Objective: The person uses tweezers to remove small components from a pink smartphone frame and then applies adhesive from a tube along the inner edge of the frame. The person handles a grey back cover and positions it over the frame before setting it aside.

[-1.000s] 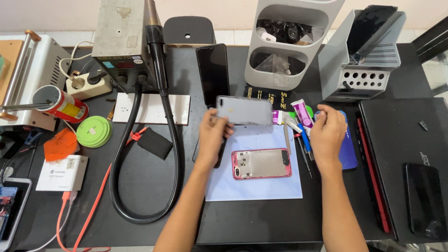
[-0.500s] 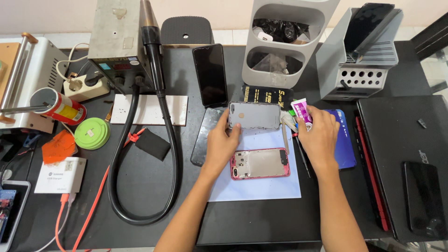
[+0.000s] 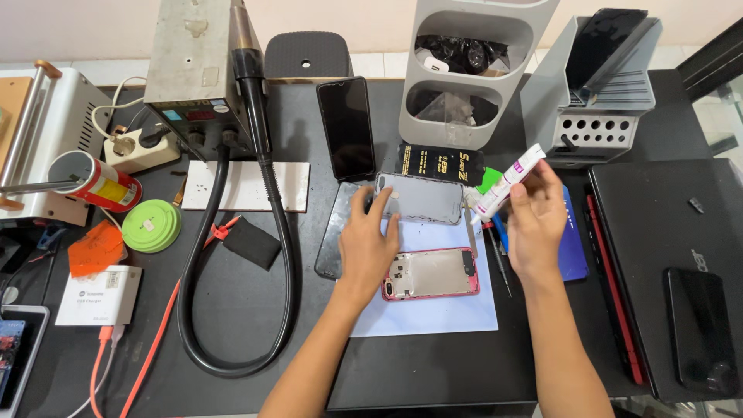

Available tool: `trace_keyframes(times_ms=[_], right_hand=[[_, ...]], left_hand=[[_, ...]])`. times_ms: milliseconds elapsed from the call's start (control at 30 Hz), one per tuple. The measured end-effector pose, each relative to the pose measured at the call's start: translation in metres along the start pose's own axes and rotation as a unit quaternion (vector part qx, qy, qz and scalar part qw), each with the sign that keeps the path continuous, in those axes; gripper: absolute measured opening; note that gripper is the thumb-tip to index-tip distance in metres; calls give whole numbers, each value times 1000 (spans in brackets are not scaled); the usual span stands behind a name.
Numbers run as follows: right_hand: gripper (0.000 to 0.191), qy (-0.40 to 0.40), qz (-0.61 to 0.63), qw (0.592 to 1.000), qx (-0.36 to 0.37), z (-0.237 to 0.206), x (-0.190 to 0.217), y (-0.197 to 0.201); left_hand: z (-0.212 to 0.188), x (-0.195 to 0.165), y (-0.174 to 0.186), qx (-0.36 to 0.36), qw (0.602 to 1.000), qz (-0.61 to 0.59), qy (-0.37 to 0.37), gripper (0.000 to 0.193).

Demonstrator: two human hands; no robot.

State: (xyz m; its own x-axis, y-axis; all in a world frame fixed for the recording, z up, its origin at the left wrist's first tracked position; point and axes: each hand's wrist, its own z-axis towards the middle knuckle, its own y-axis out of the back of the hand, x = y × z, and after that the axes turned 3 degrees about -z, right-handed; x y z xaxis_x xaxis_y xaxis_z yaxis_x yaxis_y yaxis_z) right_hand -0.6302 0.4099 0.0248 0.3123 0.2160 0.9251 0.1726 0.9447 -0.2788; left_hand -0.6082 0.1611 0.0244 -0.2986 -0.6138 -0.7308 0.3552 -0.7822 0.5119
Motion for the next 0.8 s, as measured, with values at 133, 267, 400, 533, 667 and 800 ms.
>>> trace_keyframes(times_ms=[133, 267, 400, 533, 667, 800], right_hand=[[51, -85, 134, 987, 16, -2, -3, -10], [45, -163, 155, 974, 9, -10, -12, -26], [41, -190, 166, 967, 32, -19, -17, -38], [33, -200, 169, 964, 50, -23, -17, -41], [38, -220, 78, 969, 82, -27, -21, -44], [38, -191, 45, 979, 52, -22, -20, -38]], left_hand=[[0, -16, 6, 50, 993, -101, 29, 32], [-3, -22, 2, 145, 968, -186, 88, 41], [-8, -14, -8, 97, 980, -170, 12, 23], [-10, 1, -10, 76, 990, -122, -12, 15], [-4, 5, -2, 52, 989, -109, -88, 15], [5, -3, 15, 163, 979, -111, -43, 41]])
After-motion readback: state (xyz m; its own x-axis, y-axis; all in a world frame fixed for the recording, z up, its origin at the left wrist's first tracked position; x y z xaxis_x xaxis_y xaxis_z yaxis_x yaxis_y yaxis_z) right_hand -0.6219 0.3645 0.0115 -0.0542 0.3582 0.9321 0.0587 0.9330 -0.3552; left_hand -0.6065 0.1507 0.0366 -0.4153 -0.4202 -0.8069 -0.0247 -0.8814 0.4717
